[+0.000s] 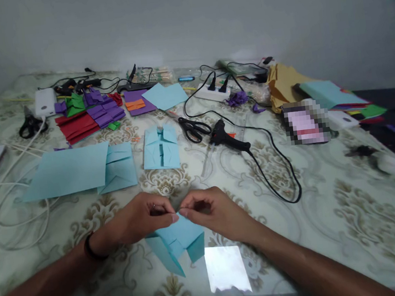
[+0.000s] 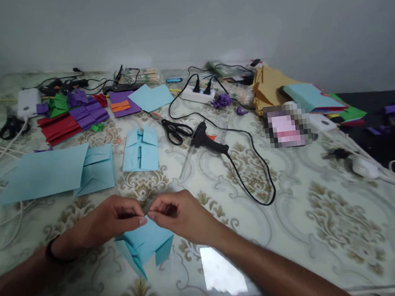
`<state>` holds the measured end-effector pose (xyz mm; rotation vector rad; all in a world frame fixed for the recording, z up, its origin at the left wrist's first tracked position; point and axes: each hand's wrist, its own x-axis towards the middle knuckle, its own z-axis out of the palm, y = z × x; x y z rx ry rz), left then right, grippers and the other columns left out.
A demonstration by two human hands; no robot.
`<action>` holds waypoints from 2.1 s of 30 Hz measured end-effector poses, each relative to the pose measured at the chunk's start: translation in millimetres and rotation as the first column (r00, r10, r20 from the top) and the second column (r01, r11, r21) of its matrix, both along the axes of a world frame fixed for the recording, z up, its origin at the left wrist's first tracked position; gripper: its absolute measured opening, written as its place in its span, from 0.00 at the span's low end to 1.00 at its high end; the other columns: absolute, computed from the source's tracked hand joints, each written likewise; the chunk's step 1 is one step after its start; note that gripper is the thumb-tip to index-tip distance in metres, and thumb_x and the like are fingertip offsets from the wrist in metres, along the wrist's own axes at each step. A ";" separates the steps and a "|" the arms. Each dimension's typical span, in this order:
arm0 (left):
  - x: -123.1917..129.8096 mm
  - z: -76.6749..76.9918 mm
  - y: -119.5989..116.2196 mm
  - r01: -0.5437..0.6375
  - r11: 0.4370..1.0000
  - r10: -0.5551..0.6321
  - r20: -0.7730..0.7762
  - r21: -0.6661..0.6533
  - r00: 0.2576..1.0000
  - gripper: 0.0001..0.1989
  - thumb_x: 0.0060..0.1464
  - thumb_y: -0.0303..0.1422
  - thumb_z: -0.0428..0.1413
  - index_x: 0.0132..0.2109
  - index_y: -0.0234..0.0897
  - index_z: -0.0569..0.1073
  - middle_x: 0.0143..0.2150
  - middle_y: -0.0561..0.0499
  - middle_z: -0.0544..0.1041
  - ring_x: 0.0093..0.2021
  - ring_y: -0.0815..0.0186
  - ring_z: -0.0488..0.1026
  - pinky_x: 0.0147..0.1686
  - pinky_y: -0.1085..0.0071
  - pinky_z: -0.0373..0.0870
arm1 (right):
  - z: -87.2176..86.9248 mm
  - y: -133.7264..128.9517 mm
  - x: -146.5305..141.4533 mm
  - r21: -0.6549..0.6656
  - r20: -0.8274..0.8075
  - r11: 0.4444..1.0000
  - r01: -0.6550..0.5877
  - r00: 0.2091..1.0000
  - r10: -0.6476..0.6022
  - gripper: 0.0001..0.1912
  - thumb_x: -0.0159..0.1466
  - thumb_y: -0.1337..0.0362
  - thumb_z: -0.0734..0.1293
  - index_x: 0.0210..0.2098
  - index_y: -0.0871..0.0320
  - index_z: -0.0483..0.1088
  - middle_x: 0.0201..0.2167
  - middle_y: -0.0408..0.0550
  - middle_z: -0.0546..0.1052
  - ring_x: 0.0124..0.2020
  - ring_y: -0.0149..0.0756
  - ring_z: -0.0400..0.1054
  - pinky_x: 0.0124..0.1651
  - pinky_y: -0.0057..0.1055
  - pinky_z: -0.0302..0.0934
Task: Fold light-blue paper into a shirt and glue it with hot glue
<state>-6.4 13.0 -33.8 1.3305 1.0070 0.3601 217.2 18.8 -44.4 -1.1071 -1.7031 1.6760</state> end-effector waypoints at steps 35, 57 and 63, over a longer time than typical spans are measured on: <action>-4.4 1.2 0.6 0.153 0.985 -0.152 -0.012 0.075 0.988 0.11 0.59 0.35 0.58 0.30 0.35 0.70 0.22 0.59 0.62 0.23 0.74 0.55 0.22 0.76 0.50 | -3.2 1.1 2.4 -0.014 -0.079 0.995 -0.100 0.992 0.098 0.03 0.57 0.70 0.69 0.29 0.58 0.70 0.26 0.38 0.70 0.27 0.27 0.61 0.31 0.25 0.56; -2.3 0.3 4.0 -0.038 0.997 0.036 0.032 0.073 0.999 0.05 0.55 0.32 0.59 0.34 0.36 0.71 0.30 0.56 0.71 0.30 0.70 0.66 0.31 0.75 0.62 | 1.4 8.5 8.0 0.035 -0.042 0.999 0.029 0.999 -0.027 0.03 0.54 0.69 0.68 0.26 0.57 0.69 0.24 0.39 0.70 0.27 0.29 0.61 0.31 0.27 0.56; -7.2 3.7 7.7 0.052 0.995 -0.052 0.001 0.081 0.999 0.06 0.57 0.34 0.58 0.36 0.36 0.72 0.27 0.57 0.67 0.27 0.71 0.61 0.27 0.74 0.57 | 2.5 9.1 5.9 -0.014 -0.022 1.000 0.015 1.000 -0.015 0.06 0.59 0.65 0.70 0.28 0.57 0.69 0.25 0.39 0.70 0.28 0.30 0.61 0.32 0.28 0.57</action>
